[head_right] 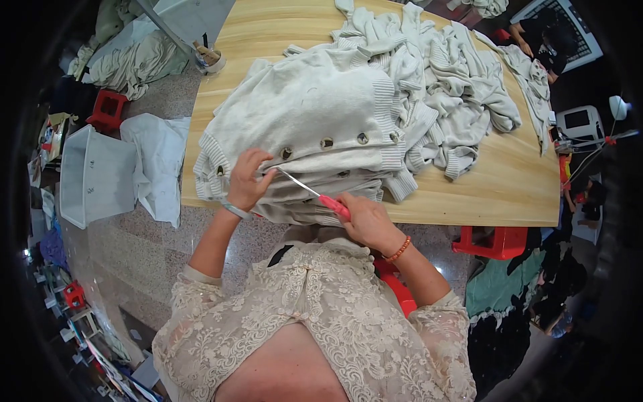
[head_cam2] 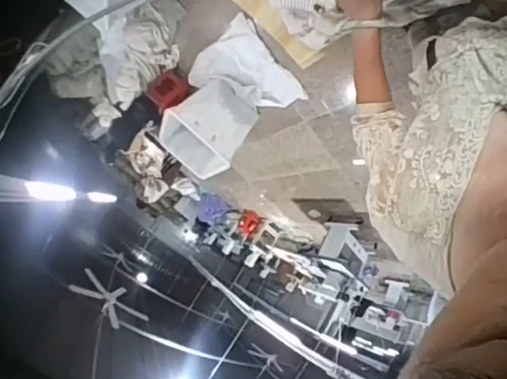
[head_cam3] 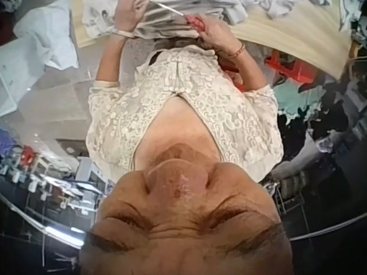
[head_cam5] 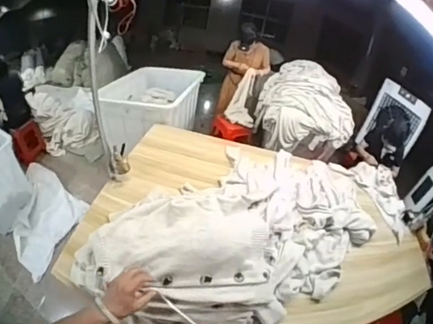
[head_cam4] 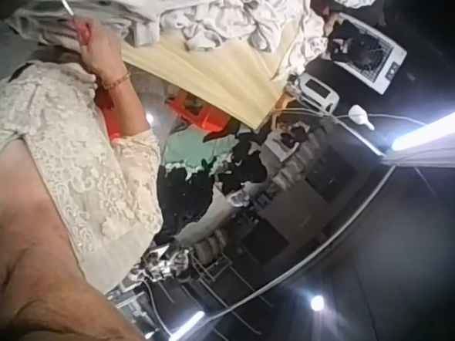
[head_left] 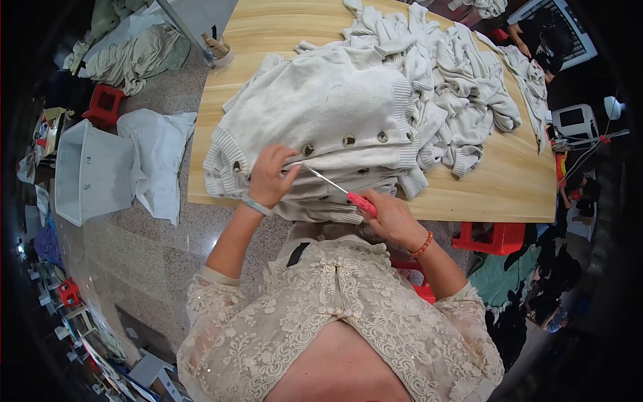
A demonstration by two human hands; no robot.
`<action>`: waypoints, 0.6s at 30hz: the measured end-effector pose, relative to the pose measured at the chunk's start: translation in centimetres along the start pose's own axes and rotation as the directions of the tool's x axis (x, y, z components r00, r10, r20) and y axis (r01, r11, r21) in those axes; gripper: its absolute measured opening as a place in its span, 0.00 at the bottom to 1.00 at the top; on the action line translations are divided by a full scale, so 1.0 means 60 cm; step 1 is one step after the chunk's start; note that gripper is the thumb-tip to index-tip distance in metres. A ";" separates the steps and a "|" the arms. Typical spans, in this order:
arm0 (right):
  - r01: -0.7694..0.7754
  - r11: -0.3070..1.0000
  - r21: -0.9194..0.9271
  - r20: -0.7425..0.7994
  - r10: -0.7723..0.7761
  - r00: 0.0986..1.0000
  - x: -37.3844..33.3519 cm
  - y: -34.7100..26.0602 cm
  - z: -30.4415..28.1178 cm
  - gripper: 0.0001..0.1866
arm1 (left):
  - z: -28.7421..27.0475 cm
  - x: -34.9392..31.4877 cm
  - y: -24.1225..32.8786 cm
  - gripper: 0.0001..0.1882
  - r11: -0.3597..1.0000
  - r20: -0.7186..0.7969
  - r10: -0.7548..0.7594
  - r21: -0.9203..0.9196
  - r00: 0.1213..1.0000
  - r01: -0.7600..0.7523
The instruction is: Using a pneumatic air blow gun to remove lint or debris from white knitted sweaters.
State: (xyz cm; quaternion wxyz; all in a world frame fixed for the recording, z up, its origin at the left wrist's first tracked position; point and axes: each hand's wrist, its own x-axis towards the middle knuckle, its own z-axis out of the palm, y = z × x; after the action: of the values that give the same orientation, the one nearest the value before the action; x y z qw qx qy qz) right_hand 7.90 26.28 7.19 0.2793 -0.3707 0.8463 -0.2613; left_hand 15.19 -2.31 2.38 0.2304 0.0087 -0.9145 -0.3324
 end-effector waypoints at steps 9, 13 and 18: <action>-0.016 0.996 -0.088 0.043 0.019 0.999 -0.005 0.055 -0.058 0.14 | 0.072 0.030 -0.006 0.15 0.950 0.212 -0.275 -0.088 0.938 0.299; 0.105 0.992 -0.063 0.039 -0.103 0.994 0.020 0.059 -0.027 0.14 | 0.064 0.028 -0.015 0.05 0.911 0.248 -0.290 -0.223 0.924 0.346; 0.128 0.992 -0.007 0.037 -0.127 0.991 0.011 0.082 -0.040 0.14 | 0.069 0.018 -0.004 0.08 0.995 0.002 -0.081 0.066 0.997 0.081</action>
State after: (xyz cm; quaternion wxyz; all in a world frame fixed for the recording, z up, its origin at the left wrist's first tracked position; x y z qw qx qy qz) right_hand 3.60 29.23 5.51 0.2756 -0.4301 0.8169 -0.2678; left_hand 12.41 -0.18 -0.11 0.2144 0.0526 -0.9244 -0.3112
